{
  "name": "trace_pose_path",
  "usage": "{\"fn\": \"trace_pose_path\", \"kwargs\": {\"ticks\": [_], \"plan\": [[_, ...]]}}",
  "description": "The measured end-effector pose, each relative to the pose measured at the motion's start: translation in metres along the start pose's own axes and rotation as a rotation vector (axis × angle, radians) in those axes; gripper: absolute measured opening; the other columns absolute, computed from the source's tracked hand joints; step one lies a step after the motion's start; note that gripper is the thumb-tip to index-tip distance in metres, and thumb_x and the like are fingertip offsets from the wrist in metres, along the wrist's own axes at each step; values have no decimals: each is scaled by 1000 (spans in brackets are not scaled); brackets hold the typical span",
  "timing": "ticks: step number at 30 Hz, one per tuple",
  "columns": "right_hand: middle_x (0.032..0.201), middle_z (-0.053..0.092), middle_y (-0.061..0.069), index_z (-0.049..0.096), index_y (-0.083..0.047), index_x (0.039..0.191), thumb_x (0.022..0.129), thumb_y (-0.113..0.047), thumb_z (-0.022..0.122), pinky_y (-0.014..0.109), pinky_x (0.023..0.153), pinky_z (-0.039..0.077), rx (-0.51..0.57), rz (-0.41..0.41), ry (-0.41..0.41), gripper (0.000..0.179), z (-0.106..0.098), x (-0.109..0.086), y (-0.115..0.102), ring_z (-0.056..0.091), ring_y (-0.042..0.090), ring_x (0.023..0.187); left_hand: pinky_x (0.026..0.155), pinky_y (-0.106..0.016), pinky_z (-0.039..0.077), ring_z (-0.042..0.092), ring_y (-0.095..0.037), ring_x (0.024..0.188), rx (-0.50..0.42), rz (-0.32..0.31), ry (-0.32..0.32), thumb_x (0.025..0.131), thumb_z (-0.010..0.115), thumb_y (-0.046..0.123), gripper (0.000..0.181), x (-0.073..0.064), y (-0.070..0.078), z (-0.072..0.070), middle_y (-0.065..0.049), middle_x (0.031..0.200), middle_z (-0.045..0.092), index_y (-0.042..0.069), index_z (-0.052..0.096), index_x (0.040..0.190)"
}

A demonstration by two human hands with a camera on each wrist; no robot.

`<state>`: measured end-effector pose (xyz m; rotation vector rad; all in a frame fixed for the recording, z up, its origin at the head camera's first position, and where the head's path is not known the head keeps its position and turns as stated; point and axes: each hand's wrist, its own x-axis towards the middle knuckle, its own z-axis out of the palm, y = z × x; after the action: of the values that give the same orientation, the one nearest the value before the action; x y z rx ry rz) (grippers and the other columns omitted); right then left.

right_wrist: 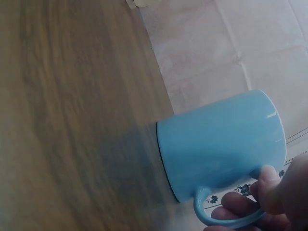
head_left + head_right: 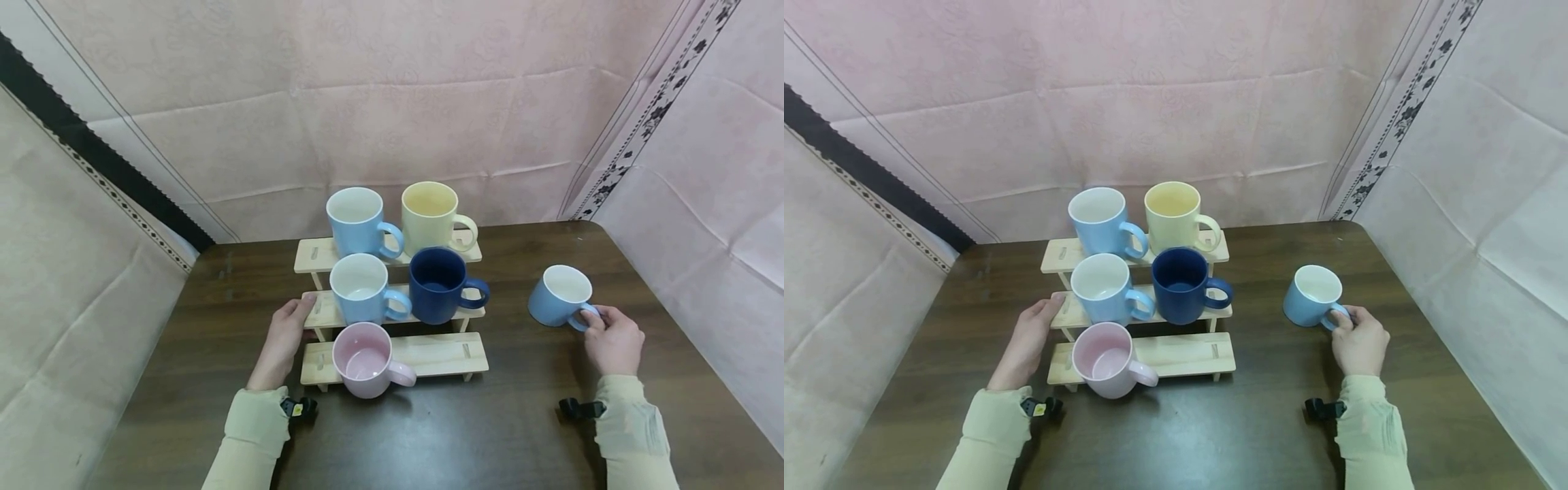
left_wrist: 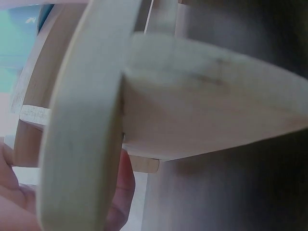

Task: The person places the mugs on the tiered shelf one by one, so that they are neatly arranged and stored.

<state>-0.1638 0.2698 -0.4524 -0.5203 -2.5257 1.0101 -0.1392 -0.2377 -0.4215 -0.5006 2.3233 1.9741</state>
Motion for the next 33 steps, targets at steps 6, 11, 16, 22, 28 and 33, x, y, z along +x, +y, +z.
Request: {"fn": "trace_pose_path", "kwargs": {"ticks": [6,11,16,22,28,33], "plan": [[108,68,21,68,2,113,97,-25,60,50,88,37,4,8,21,32,-5,-5,0,57,43,104,85,-46,50,56,-19,82,4,5,2,99,47,53,57,1,0,-1,-10,98,57,-1,55,115],[108,69,19,68,0,114,97,-25,60,42,78,39,-15,5,19,31,-14,-12,-4,60,40,101,84,-45,51,56,-18,81,6,11,5,99,47,53,57,1,-1,-1,-9,97,57,-2,55,115],[108,69,18,69,-1,114,97,-25,61,34,70,38,-24,3,1,30,-28,-24,-13,61,36,98,85,-46,50,55,-18,81,-2,6,8,99,48,52,56,2,-1,0,-8,95,57,-1,55,113],[106,70,15,71,-4,112,95,-25,64,26,66,38,-32,-13,1,27,-45,-41,-23,60,10,84,83,-42,51,56,-17,81,-7,8,6,100,47,50,54,2,-1,1,-7,95,58,-1,55,113],[99,72,16,72,-5,107,93,-24,67,21,60,38,-30,-73,-9,24,-61,-58,-34,45,-20,66,82,-42,51,56,-18,82,-6,10,5,99,48,51,54,2,-1,1,-7,96,57,-1,55,114],[95,73,14,73,-8,103,92,-25,69,23,61,38,-43,-134,-25,21,-72,-70,-40,44,-21,71,84,-44,50,55,-18,83,-2,4,2,99,47,51,54,1,0,0,-6,96,57,0,55,114]]}}
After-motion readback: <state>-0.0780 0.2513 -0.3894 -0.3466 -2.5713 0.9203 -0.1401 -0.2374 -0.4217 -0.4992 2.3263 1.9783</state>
